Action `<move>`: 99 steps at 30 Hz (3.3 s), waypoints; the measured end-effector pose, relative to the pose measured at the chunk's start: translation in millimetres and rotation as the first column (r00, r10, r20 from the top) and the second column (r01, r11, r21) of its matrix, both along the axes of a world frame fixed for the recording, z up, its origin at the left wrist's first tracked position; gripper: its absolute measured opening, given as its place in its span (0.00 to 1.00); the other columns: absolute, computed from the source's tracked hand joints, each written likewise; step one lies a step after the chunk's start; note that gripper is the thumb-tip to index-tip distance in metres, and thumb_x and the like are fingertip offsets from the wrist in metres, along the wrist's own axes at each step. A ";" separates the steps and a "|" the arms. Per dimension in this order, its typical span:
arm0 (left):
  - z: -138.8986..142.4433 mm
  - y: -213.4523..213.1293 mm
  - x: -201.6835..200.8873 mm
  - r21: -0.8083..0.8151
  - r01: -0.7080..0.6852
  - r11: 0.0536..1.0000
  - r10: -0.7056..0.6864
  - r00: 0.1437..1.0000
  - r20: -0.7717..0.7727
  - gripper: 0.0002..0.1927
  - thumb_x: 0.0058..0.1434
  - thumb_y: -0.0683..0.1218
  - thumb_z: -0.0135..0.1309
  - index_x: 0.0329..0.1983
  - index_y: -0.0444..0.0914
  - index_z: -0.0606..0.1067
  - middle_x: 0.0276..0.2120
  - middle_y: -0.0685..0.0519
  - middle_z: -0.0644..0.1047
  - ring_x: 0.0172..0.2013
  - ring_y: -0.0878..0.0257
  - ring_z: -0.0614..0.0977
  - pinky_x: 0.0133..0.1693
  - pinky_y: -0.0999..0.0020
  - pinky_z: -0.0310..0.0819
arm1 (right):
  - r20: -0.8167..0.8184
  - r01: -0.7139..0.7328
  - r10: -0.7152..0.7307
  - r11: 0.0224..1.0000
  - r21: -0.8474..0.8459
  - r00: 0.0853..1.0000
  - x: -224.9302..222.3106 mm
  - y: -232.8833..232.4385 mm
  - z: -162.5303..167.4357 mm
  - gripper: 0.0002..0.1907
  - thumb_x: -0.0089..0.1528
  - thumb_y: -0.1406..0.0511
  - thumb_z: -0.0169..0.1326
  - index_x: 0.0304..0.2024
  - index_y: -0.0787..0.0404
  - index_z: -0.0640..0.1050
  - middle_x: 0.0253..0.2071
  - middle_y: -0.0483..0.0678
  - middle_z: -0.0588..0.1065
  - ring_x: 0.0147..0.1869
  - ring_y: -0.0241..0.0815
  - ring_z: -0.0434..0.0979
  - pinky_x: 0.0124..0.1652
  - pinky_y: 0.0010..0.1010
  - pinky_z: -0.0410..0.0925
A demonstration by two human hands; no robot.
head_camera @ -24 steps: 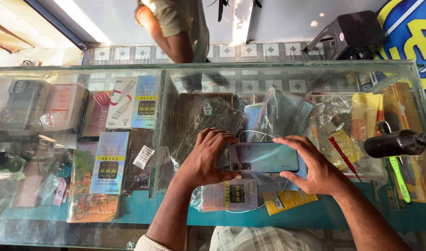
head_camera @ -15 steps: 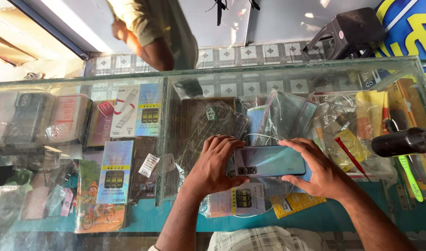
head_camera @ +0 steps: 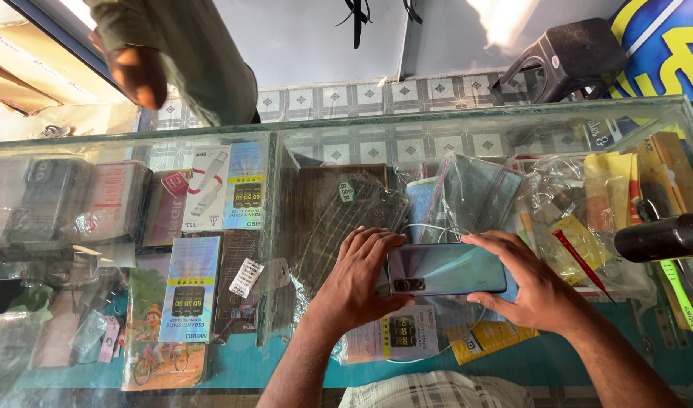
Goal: The person removes the back cover of a smartphone and uses a red plastic pry tool to carefully separate the internal components from the frame. They repeatedly pry along the edges and lift the internal assembly to disconnect or inspect parts. The back cover is placed on the counter, and the phone remains open with the internal assembly partially lifted.
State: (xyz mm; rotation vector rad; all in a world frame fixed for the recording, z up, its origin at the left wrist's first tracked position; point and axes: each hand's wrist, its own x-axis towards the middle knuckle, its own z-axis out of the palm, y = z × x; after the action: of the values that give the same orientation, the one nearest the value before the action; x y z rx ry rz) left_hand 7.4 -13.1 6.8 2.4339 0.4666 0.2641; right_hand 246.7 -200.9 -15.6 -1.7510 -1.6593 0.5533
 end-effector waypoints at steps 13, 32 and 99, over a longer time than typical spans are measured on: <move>8.3 -8.3 -11.6 -0.003 0.022 1.000 -0.022 0.999 -0.048 0.51 0.45 0.55 0.74 0.67 0.35 0.61 0.63 0.41 0.69 0.69 0.46 0.64 0.74 0.46 0.42 | -0.002 -0.040 0.040 0.999 0.021 0.999 0.9 -12.5 -0.6 0.47 0.47 0.56 0.73 0.66 0.56 0.68 0.62 0.51 0.71 0.65 0.50 0.73 0.58 0.42 0.71; 8.8 -15.2 -15.6 -0.020 -0.022 1.000 0.020 0.998 -0.055 0.58 0.42 0.56 0.76 0.71 0.35 0.56 0.64 0.40 0.68 0.68 0.45 0.65 0.72 0.46 0.47 | 0.068 -0.093 0.091 0.995 0.035 0.994 3.5 -16.3 -8.3 0.46 0.48 0.53 0.72 0.64 0.59 0.69 0.62 0.49 0.74 0.67 0.51 0.72 0.59 0.43 0.70; 12.1 -18.0 -19.4 -0.076 -0.037 0.996 0.027 0.991 -0.132 0.50 0.43 0.53 0.76 0.64 0.36 0.62 0.58 0.41 0.75 0.65 0.45 0.69 0.71 0.47 0.49 | 0.870 0.871 -0.369 0.474 -0.126 0.327 46.0 -74.8 -14.6 0.17 0.69 0.55 0.56 0.45 0.63 0.80 0.39 0.52 0.80 0.37 0.52 0.85 0.38 0.46 0.77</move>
State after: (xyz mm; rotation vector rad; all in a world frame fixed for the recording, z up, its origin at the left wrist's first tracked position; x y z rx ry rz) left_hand -12.0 -31.0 19.0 2.3774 0.5640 0.0976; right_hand 292.7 -275.7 -30.2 -3.2671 -0.9352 -0.1875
